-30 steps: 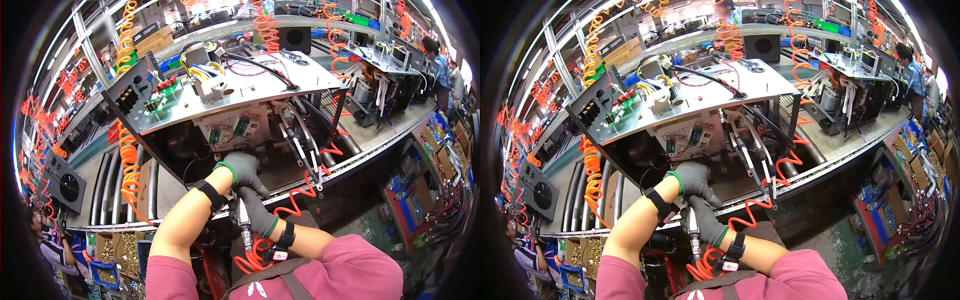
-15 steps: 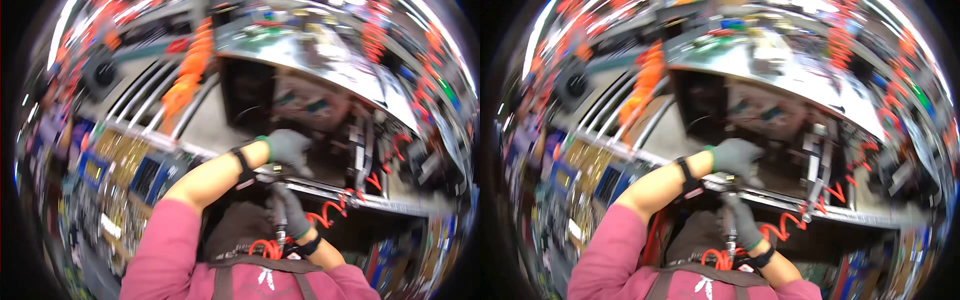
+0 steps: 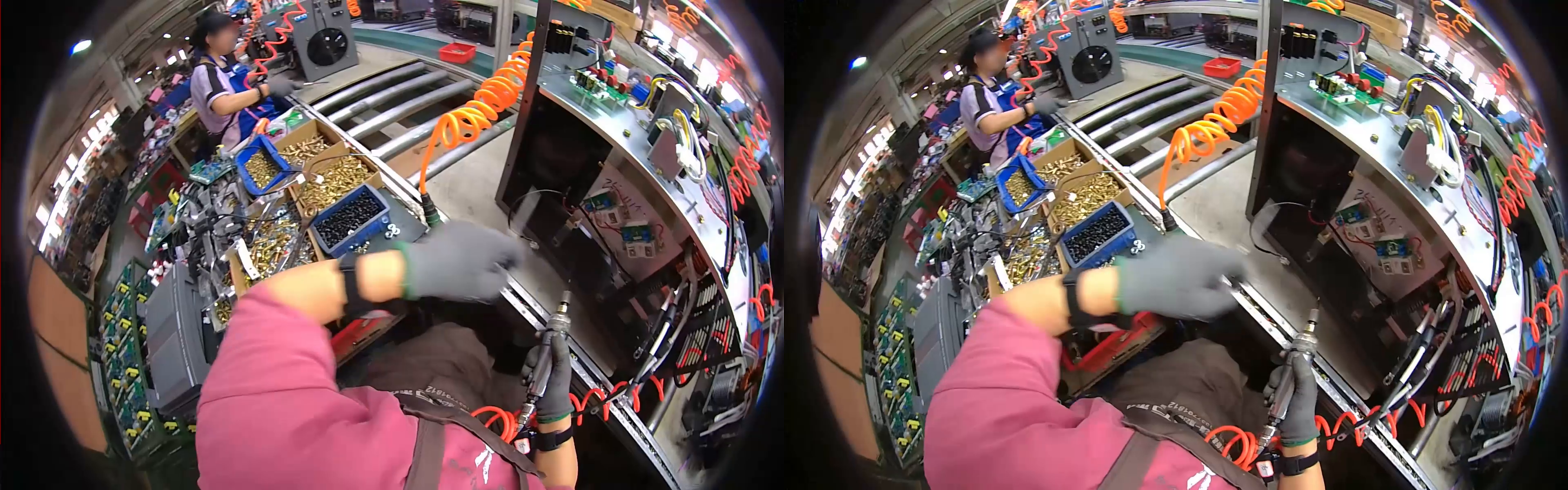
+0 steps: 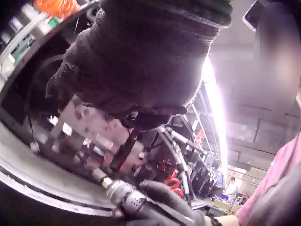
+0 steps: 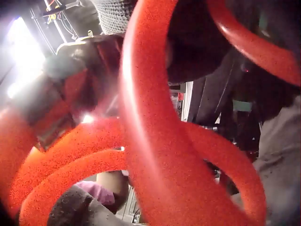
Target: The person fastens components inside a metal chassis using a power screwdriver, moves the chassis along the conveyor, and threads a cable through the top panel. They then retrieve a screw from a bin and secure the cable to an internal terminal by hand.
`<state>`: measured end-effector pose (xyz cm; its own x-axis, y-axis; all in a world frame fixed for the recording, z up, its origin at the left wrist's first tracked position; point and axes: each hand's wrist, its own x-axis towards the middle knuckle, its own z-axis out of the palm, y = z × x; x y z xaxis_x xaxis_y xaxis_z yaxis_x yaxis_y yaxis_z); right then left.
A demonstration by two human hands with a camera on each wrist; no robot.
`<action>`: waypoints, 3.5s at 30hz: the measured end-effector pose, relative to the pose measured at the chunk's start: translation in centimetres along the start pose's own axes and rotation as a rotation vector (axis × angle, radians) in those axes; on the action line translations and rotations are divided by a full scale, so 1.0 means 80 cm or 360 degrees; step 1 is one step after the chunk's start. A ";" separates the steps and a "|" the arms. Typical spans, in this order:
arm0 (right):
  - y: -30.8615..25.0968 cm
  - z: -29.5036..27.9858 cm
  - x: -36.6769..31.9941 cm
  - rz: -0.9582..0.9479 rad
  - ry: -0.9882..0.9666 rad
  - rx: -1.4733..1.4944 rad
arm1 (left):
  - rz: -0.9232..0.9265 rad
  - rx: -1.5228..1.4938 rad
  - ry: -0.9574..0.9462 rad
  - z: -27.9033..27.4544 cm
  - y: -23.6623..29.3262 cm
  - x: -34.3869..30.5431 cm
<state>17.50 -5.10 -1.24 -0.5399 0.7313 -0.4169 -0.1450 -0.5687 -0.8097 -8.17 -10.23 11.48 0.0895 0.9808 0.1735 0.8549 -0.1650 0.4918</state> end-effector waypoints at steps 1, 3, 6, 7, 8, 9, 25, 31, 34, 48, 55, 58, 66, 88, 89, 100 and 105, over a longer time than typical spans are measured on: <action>0.001 -0.002 0.003 -0.0005 -0.0034 0.0020 | -0.0080 0.0330 0.0119 -0.020 -0.011 -0.022; 0.003 -0.006 0.005 0.0002 -0.0079 0.0038 | -0.0199 0.0725 0.0377 -0.047 -0.051 -0.069; 0.003 -0.002 0.011 0.0023 -0.0096 0.0026 | -0.0551 0.1142 0.0255 -0.089 -0.093 -0.146; 0.002 0.003 0.009 -0.0055 -0.0062 0.0021 | -0.0545 0.1216 0.0194 -0.101 -0.107 -0.168; 0.001 0.007 0.007 -0.0133 -0.0027 0.0017 | -0.0569 0.1220 0.0186 -0.110 -0.120 -0.186; -0.001 0.007 0.008 -0.0189 -0.0081 0.0016 | -0.0629 0.1317 -0.0003 -0.118 -0.130 -0.203; 0.011 0.014 -0.010 -0.0579 -0.0136 -0.0867 | -0.1083 -0.1636 -0.0675 -0.029 -0.031 -0.003; 0.026 -0.019 -0.059 -0.0517 0.0100 -0.1035 | -0.0745 -0.1702 -0.0801 0.108 -0.001 0.081; 0.040 -0.037 -0.067 -0.0471 0.0295 -0.1184 | -0.0710 -0.1801 -0.0725 0.141 0.007 0.102; 0.038 -0.022 -0.046 -0.0495 0.0270 -0.1098 | -0.0811 -0.1880 -0.0478 0.145 -0.011 0.134; 0.039 -0.017 -0.045 -0.0534 0.0289 -0.1093 | -0.0507 -0.1671 -0.0884 0.112 -0.026 0.156; 0.039 -0.015 -0.042 -0.0496 0.0265 -0.1134 | -0.0454 -0.1381 -0.0920 0.109 -0.021 0.164; 0.012 -0.007 -0.013 -0.0467 0.0487 -0.1023 | -0.1082 -0.2427 -0.0426 0.156 -0.006 0.181; -0.004 -0.001 0.028 -0.0323 0.0425 -0.0383 | 0.0770 0.0141 -0.0185 0.180 -0.043 0.232; -0.007 0.000 0.029 -0.0245 0.0386 -0.0327 | 0.0772 0.0138 -0.0189 0.182 -0.045 0.235; 0.000 0.010 0.040 -0.0236 0.0415 -0.0084 | 0.0816 0.0026 0.0020 0.196 -0.042 0.238; -0.009 0.022 0.036 -0.0137 0.0396 0.0016 | 0.0718 0.0078 -0.0070 0.205 -0.046 0.248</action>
<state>14.59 -3.21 -1.12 -0.3049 0.8466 -0.4363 -0.1908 -0.5031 -0.8429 -1.19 11.57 -0.89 0.4795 0.8154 0.3242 0.7483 -0.5730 0.3342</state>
